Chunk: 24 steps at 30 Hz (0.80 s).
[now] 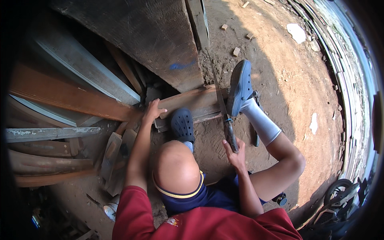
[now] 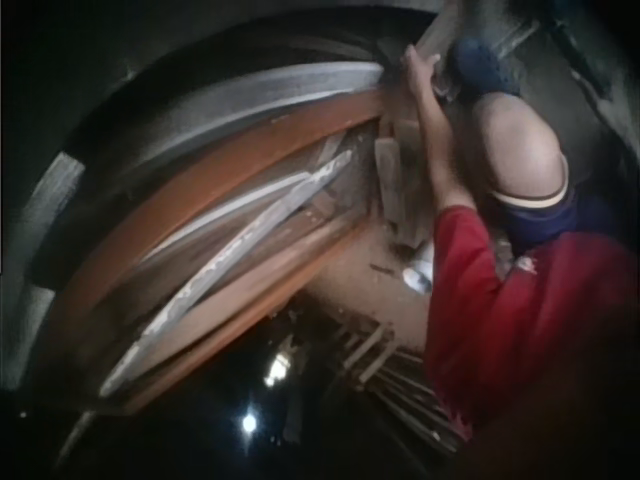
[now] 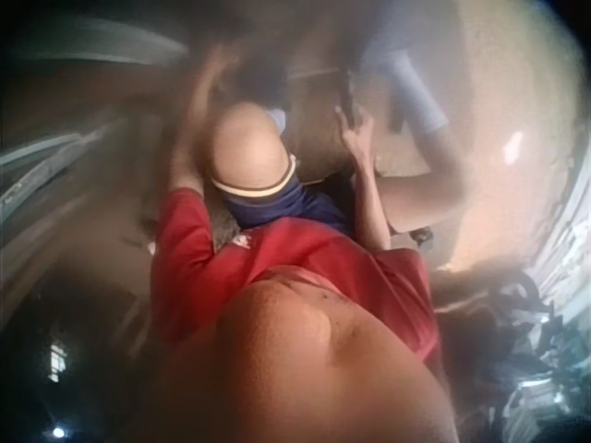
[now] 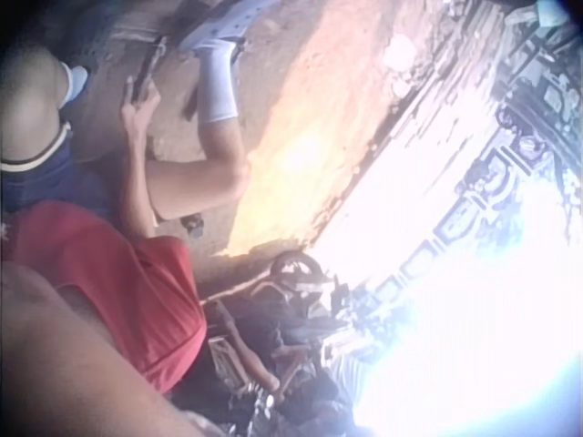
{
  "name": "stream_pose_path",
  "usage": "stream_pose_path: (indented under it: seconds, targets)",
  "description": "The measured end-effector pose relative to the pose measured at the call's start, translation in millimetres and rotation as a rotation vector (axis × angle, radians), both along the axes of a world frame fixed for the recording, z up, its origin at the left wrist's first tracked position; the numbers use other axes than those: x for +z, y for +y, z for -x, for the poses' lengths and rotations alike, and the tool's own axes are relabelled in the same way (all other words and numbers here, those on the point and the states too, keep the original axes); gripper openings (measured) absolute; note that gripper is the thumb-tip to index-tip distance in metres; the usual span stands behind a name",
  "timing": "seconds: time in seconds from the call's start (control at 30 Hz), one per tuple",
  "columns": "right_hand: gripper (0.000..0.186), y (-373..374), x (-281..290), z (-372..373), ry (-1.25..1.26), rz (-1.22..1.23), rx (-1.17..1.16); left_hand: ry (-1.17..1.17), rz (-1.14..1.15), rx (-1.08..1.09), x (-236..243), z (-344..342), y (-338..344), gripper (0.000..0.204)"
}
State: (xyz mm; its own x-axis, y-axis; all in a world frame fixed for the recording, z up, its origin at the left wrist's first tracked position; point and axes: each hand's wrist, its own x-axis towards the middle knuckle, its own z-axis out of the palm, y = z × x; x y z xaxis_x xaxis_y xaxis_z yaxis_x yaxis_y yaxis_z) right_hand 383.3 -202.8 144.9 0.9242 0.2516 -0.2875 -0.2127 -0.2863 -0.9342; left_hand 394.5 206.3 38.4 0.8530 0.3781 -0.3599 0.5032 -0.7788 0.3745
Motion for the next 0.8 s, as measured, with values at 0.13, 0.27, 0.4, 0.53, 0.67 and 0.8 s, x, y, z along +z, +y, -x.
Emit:
stream_pose_path:
  seconds: [0.13,0.27,0.4,0.53,0.67,0.8]
  targets:
    - [0.027,0,8,-4,0.064,-0.062,0.003,-0.075,-0.019,-0.065,3,-1,-2,0.072]
    - [0.026,0,6,-1,0.075,-0.09,0.002,-0.214,-0.024,-0.112,31,-17,-32,0.054]
    - [0.025,-6,-3,2,0.016,-0.027,0.036,-0.35,0.016,-0.107,48,-25,-42,0.048]
    - [0.026,-6,9,1,0.021,-0.047,0.014,-0.426,0.072,-0.252,93,-22,-57,0.042]
    - [0.026,-8,12,3,0.012,-0.07,-0.033,-0.451,-0.035,-0.396,153,-23,-83,0.037]
    - [0.026,-13,8,5,0.051,-0.091,-0.038,-0.375,-0.156,-0.495,212,-21,-88,0.034]
